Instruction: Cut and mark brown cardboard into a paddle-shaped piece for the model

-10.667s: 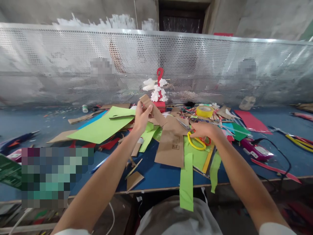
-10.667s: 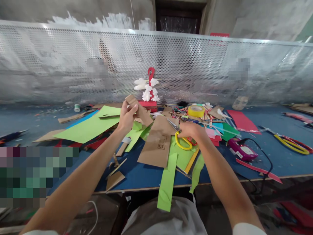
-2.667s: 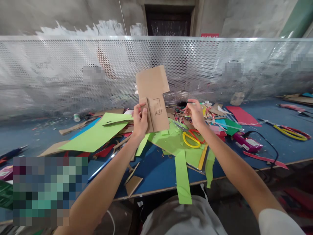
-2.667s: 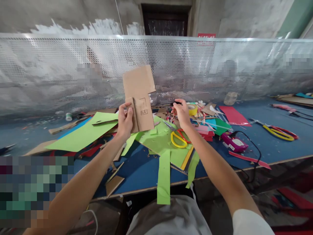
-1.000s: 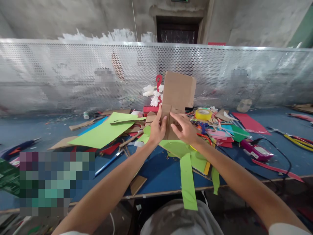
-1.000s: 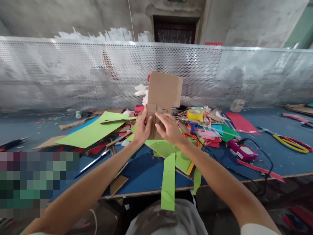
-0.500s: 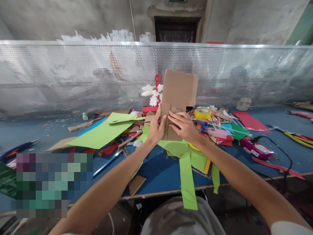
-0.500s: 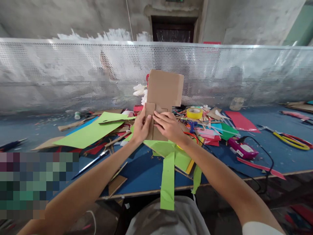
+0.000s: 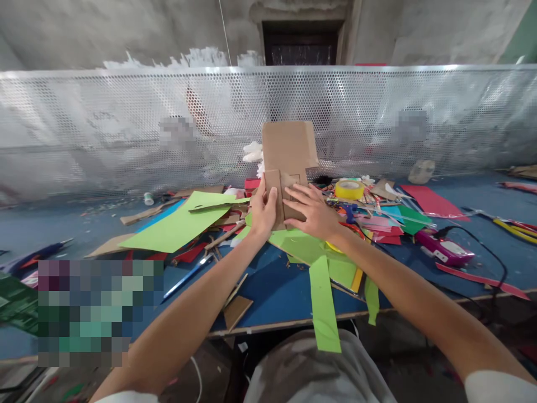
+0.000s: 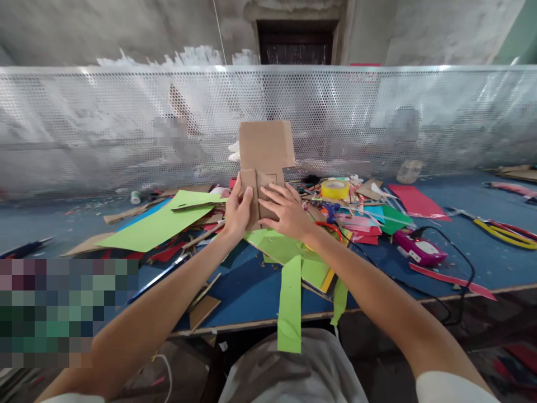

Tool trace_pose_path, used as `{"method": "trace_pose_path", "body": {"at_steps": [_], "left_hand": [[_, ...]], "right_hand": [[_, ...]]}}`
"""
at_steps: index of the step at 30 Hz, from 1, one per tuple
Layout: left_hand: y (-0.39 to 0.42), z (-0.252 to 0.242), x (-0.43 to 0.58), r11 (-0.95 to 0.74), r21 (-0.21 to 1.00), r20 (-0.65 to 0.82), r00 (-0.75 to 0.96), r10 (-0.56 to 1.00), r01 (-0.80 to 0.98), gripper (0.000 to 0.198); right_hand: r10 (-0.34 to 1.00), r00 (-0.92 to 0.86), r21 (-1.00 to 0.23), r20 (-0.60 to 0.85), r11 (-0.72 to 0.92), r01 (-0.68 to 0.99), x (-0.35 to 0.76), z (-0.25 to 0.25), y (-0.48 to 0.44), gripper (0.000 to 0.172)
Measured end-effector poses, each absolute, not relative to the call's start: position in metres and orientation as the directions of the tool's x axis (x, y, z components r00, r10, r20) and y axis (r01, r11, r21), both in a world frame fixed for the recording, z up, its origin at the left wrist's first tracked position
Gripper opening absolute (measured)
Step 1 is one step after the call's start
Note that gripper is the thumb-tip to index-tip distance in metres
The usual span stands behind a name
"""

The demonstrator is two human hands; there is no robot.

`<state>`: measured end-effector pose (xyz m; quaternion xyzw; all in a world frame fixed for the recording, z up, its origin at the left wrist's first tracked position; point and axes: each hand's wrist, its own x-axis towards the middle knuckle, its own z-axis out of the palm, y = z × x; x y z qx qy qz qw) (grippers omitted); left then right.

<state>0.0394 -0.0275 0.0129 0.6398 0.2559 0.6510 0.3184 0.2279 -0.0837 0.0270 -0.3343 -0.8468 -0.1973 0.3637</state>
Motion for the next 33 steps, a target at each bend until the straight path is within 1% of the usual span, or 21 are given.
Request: {"method": "trace_pose_path", "body": {"at_steps": [2,4,8,11,17,21,24,28,33], "left_hand": [[-0.026,0.014,0.04,-0.639,0.754,0.646,-0.001,0.763,-0.152,0.076],[-0.027,0.015,0.041,-0.604,0.771,0.618,0.011,0.786,-0.202,0.076],[-0.029,0.017,0.04,-0.537,0.804,0.568,0.061,0.821,-0.255,0.081],[-0.032,0.019,0.039,-0.526,0.799,0.566,0.069,0.822,-0.289,0.083],[-0.037,0.023,0.042,-0.548,0.789,0.581,0.045,0.813,-0.278,0.079],[-0.04,0.024,0.044,-0.564,0.766,0.602,0.036,0.798,-0.31,0.079],[-0.041,0.022,0.046,-0.552,0.764,0.594,0.032,0.804,-0.334,0.081],[-0.041,0.018,0.047,-0.524,0.793,0.562,0.039,0.826,-0.311,0.083],[-0.044,0.016,0.047,-0.581,0.773,0.607,0.027,0.795,-0.256,0.085]], "right_hand": [[0.43,-0.518,0.065,0.74,0.72,0.691,0.229,0.026,-0.083,0.064],[0.422,-0.546,0.055,0.723,0.754,0.655,0.23,0.025,-0.082,0.067],[0.383,-0.627,0.097,0.678,0.799,0.593,0.233,0.024,-0.079,0.065],[0.37,-0.647,0.111,0.667,0.809,0.577,0.236,0.023,-0.077,0.062],[0.334,-0.649,0.125,0.684,0.822,0.556,0.237,0.023,-0.076,0.056],[0.301,-0.648,0.152,0.7,0.824,0.546,0.237,0.021,-0.077,0.053],[0.319,-0.637,0.147,0.702,0.809,0.568,0.236,0.018,-0.078,0.054],[0.336,-0.636,0.155,0.695,0.794,0.588,0.236,0.015,-0.079,0.052],[0.362,-0.628,0.137,0.689,0.785,0.604,0.236,0.013,-0.08,0.048]]}}
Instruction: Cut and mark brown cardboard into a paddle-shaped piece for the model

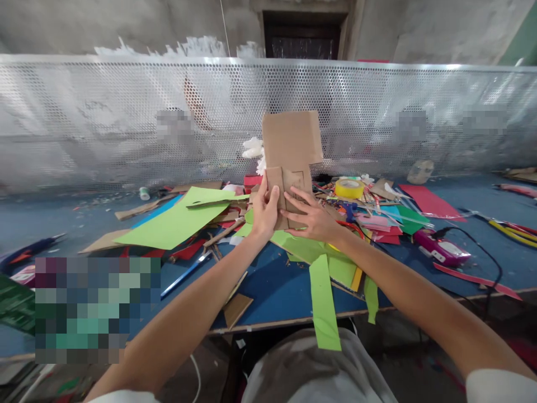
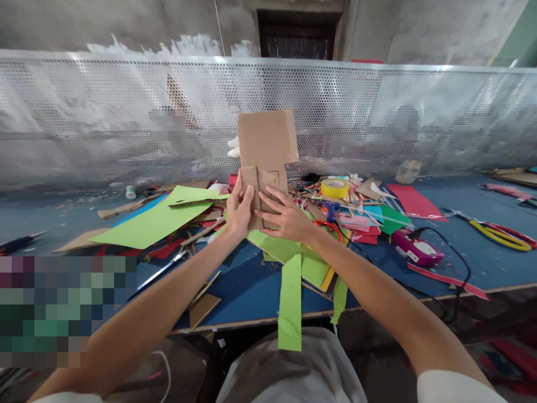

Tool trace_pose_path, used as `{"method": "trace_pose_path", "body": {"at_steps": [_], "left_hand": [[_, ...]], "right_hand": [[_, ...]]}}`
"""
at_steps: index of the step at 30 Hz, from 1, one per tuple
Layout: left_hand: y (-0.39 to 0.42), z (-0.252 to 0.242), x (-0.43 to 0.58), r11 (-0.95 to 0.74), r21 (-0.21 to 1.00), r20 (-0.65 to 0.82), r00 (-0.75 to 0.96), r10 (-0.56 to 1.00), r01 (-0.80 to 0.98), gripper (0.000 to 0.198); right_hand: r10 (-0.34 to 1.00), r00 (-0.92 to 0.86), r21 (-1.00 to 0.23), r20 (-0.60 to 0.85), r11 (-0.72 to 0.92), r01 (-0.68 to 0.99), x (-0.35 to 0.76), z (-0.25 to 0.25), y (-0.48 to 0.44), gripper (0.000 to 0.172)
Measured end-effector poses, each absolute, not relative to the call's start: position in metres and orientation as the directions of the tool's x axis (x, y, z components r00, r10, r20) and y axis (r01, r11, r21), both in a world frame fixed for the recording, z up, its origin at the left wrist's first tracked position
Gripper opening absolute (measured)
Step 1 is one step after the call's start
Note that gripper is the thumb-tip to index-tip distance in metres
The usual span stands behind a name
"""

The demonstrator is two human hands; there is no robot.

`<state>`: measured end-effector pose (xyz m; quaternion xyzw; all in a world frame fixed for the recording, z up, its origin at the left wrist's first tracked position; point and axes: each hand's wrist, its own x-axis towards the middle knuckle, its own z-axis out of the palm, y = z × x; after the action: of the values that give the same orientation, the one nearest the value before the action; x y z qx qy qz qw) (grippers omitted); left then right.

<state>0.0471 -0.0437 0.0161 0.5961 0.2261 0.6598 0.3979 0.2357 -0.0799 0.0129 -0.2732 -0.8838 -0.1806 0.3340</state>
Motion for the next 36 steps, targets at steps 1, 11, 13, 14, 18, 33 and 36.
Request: {"method": "trace_pose_path", "body": {"at_steps": [1,11,13,14,18,33,36], "left_hand": [[-0.045,0.016,0.047,-0.596,0.768,0.618,0.024,0.786,-0.234,0.084],[-0.048,0.014,0.043,-0.675,0.736,0.675,-0.008,0.737,-0.055,0.086],[-0.045,0.016,0.043,-0.675,0.733,0.677,-0.004,0.736,-0.078,0.086],[-0.044,0.017,0.043,-0.68,0.728,0.682,-0.002,0.731,-0.095,0.085],[-0.034,0.025,0.034,-0.722,0.685,0.724,-0.018,0.689,-0.098,0.084],[0.011,0.024,-0.005,-0.738,0.674,0.733,-0.103,0.673,-0.028,0.09],[0.005,0.024,-0.002,-0.737,0.676,0.734,-0.091,0.673,0.007,0.093]], "right_hand": [[0.357,-0.629,0.138,0.691,0.788,0.599,0.236,0.013,-0.08,0.048],[0.373,-0.639,0.133,0.673,0.788,0.601,0.236,0.009,-0.08,0.045],[0.37,-0.643,0.137,0.67,0.791,0.596,0.235,0.01,-0.079,0.048],[0.36,-0.648,0.141,0.671,0.796,0.589,0.236,0.012,-0.078,0.051],[0.358,-0.631,0.099,0.688,0.815,0.57,0.239,0.02,-0.079,0.059],[0.94,-0.247,-0.356,0.236,0.32,0.878,0.269,0.042,-0.066,0.027],[0.927,-0.354,-0.324,0.119,0.374,0.869,0.268,0.053,-0.079,0.029]]}}
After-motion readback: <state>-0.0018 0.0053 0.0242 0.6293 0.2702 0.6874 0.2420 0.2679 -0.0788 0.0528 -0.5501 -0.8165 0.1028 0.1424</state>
